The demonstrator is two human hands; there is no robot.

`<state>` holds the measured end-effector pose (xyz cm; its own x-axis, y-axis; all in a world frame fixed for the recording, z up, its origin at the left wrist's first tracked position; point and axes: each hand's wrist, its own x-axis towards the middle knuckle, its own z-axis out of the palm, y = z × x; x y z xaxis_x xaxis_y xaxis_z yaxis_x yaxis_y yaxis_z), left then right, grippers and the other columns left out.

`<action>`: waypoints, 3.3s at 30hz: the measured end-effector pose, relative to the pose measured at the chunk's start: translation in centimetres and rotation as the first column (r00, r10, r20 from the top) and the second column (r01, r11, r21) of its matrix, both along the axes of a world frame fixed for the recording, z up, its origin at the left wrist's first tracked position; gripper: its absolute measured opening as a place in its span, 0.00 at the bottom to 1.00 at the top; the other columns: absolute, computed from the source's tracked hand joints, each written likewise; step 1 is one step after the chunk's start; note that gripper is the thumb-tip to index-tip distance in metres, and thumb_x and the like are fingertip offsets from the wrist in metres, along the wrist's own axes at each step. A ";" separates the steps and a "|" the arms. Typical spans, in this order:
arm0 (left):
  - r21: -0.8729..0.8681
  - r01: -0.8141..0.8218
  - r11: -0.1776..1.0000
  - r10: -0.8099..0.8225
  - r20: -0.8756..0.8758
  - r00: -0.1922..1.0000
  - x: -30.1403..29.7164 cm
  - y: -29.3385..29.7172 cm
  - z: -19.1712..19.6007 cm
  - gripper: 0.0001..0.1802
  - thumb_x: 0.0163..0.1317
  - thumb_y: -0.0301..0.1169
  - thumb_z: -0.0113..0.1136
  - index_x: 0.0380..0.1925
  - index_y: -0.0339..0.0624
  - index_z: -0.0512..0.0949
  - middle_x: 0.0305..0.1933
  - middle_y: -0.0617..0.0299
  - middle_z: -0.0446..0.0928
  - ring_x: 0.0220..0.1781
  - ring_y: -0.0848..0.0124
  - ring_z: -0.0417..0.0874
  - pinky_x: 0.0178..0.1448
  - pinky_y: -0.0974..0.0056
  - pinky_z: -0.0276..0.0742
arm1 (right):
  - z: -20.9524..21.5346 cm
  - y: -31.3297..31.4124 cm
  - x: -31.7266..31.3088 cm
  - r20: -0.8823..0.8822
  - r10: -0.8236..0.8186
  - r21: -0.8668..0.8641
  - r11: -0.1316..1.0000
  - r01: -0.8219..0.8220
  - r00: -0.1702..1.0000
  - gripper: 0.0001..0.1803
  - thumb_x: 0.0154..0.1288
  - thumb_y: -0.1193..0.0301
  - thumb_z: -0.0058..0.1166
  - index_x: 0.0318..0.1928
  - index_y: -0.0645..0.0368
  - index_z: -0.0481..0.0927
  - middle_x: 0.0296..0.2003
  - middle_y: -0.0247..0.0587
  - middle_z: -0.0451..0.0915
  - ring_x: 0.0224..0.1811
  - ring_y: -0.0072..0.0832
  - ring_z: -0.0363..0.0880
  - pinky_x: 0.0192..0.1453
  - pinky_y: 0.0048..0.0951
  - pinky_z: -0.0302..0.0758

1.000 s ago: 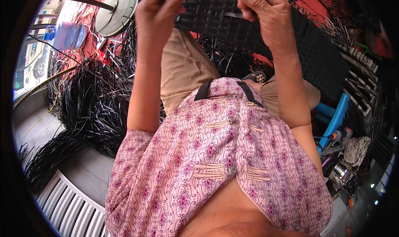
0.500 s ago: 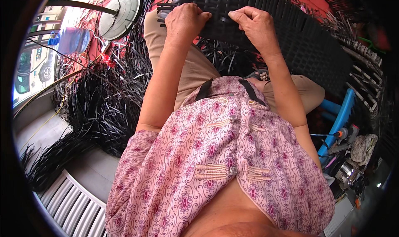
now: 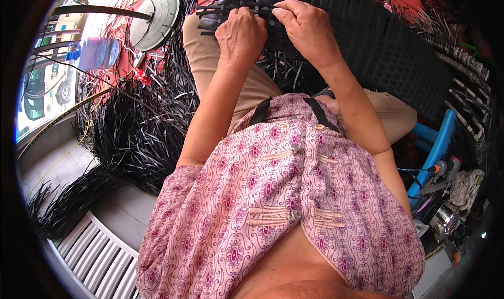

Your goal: The person sits cross-legged and weaves black plastic strips into a rectangular mat by hand. They repeatedly interlace the strips, adjust the mat's position, and continue the weaving pattern across the surface.

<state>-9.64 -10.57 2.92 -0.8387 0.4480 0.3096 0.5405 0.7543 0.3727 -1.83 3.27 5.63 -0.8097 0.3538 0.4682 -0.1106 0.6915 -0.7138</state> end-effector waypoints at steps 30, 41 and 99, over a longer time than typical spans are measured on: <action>0.320 0.072 0.945 -0.102 0.076 0.992 0.8 -2.6 -0.7 0.11 0.65 0.34 0.61 0.36 0.37 0.85 0.34 0.48 0.83 0.40 0.50 0.86 0.48 0.51 0.82 | -1.3 -3.0 -1.0 0.300 -0.186 0.308 0.947 0.089 0.936 0.14 0.67 0.62 0.60 0.30 0.61 0.85 0.28 0.53 0.86 0.32 0.49 0.88 0.40 0.45 0.85; 0.512 -0.241 0.824 -0.122 0.576 0.809 -0.5 -2.7 0.2 0.12 0.65 0.34 0.66 0.35 0.33 0.83 0.29 0.56 0.86 0.31 0.70 0.89 0.39 0.65 0.83 | 0.1 -3.1 -0.2 0.253 -0.070 -0.002 0.997 0.072 0.965 0.22 0.56 0.66 0.68 0.50 0.63 0.83 0.43 0.53 0.87 0.47 0.45 0.87 0.55 0.41 0.81; 0.166 -0.053 0.985 0.072 -0.113 0.991 -4.2 -4.1 0.4 0.12 0.63 0.33 0.60 0.42 0.38 0.79 0.35 0.50 0.84 0.39 0.51 0.87 0.45 0.51 0.81 | 0.9 -3.5 -5.6 0.391 -0.153 0.102 0.987 0.122 0.908 0.15 0.59 0.56 0.66 0.32 0.54 0.90 0.28 0.46 0.87 0.35 0.43 0.89 0.45 0.39 0.83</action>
